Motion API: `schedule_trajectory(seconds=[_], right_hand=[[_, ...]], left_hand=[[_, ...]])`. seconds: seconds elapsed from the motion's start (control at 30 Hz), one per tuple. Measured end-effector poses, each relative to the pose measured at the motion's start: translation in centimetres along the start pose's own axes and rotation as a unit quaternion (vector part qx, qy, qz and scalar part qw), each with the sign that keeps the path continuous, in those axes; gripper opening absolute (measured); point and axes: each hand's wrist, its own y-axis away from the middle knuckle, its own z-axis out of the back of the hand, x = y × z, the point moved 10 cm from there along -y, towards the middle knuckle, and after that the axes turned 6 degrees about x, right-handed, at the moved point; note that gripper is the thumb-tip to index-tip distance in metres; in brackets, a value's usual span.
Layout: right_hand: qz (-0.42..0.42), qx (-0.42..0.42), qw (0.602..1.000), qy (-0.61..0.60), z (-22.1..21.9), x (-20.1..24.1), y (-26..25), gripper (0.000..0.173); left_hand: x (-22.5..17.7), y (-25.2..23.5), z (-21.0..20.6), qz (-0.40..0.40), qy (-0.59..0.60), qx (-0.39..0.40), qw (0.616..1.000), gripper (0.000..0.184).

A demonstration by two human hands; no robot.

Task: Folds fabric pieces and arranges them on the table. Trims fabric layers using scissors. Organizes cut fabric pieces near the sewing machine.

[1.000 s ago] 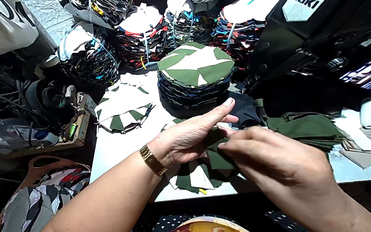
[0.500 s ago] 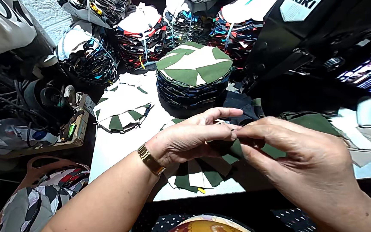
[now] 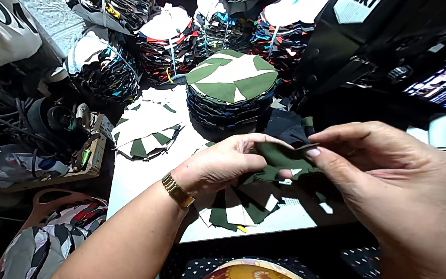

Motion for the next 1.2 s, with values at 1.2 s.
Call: schedule_trajectory(seconds=[1.2], right_hand=[[0.062,0.177,0.953,0.238,-6.2,0.2,3.8,0.017]], left_hand=[[-1.9,1.2,2.0,0.034,-0.659,-0.049,0.75,0.017]])
